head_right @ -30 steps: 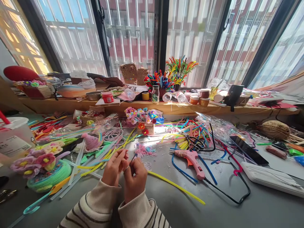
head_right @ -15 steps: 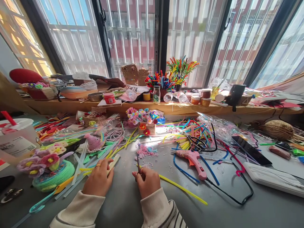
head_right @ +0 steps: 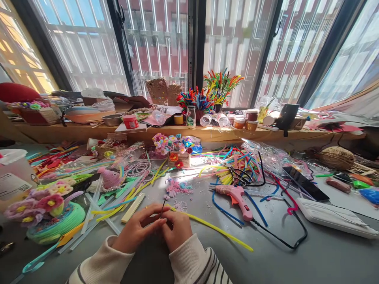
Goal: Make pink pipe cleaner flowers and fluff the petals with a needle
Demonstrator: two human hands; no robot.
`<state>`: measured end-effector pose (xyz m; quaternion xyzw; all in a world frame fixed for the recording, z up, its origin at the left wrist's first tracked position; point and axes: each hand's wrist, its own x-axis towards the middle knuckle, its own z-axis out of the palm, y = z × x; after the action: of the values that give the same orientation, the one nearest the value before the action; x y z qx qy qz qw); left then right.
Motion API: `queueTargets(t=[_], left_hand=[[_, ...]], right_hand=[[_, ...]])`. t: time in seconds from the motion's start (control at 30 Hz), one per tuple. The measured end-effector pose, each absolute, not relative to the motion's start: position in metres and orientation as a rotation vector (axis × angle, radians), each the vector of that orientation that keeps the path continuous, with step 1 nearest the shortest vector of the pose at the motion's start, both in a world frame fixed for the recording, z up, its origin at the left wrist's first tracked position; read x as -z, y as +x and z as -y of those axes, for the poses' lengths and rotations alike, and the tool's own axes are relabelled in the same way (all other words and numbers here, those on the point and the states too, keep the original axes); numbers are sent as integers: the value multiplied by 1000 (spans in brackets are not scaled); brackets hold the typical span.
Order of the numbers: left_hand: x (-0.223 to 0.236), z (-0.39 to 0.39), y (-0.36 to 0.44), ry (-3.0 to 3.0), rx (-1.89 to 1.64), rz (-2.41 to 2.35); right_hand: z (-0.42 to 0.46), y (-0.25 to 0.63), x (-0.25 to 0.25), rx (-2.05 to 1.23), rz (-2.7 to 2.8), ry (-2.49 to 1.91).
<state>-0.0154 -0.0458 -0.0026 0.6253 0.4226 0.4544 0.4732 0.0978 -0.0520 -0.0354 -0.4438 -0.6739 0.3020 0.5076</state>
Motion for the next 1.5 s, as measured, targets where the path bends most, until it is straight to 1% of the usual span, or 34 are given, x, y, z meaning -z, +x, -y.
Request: queueTargets(t=[0.13,0.27,0.37,0.57,0.67,0.77,1.03,1.17,1.37,1.5], left_hand=[[11,45,-20,1557,-1295,-1243],[20,44,-33,1807,-1400,-1520],[26,43,-40,2037,-1352,-1642],[37,39,-44,2299,-1298,-1750],[41,38,-45,2368,-1287,-1769],[41,38,-47,2423,-1272,-1770],[38,37,-51,2548,-1066,-1750],[37,38,-49,2486,-1074,-1799],[34,38,-51,2532,-872,-1742],[34,38,-52,2539,-865,-1753]], right_hand=[[52,116,31,-833,1523,-1163],[50,157,16,-651,1582,-1310],[45,192,3,-589,1643,-1414],[22,255,-14,-312,1741,-1740],[1,278,-20,-84,1797,-1953],[-21,289,-25,189,2117,-2108],[-60,280,-14,200,2596,-2085],[-63,276,-7,262,2663,-2093],[-59,281,-4,326,2693,-2061],[-61,292,-2,327,2662,-2024]])
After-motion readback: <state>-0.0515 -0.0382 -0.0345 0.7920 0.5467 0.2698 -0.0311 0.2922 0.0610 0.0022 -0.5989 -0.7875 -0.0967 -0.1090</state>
